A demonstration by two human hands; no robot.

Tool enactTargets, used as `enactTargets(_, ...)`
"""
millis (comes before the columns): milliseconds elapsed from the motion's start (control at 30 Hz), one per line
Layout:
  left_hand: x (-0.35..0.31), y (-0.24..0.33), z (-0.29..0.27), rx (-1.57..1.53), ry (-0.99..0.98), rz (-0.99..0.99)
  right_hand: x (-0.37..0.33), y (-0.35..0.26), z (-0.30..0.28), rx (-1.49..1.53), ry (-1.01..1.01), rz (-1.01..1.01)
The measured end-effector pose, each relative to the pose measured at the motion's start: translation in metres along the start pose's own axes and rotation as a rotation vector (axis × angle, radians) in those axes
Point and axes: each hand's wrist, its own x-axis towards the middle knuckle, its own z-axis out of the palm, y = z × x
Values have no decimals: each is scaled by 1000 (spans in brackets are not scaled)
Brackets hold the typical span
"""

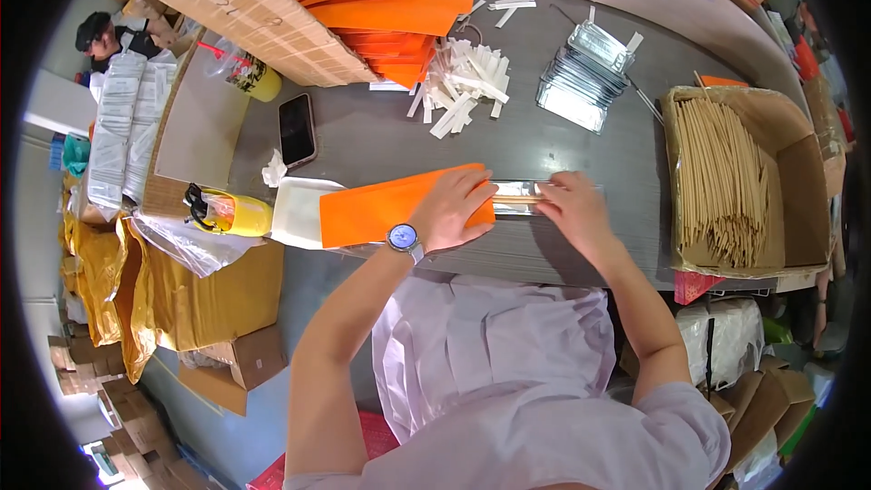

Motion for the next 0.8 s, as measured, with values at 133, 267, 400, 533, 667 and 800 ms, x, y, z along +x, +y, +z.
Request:
enactTargets(133, 1, 1, -2, 14, 12, -7, -21, 28, -21, -39, -38, 148)
enactTargets(267, 2, -2, 1, 13, 20, 15, -22, 21, -20, -117, -96, 234)
enactTargets(400, 1, 0, 3, -1, -11, -5, -5, -8, 4, -222, -103, 140)
enactTargets(533, 2, 2, -3, 35, -9, 9, 16, -39, 33, -151, -29, -19)
enactTargets(667, 0, -3, -2, 28, -16, 2, 23, -40, 33, 37, -19, 134)
enactTargets(800, 3, -1, -3, 22, -12, -3, 24, -28, 4, 682, -167, 661)
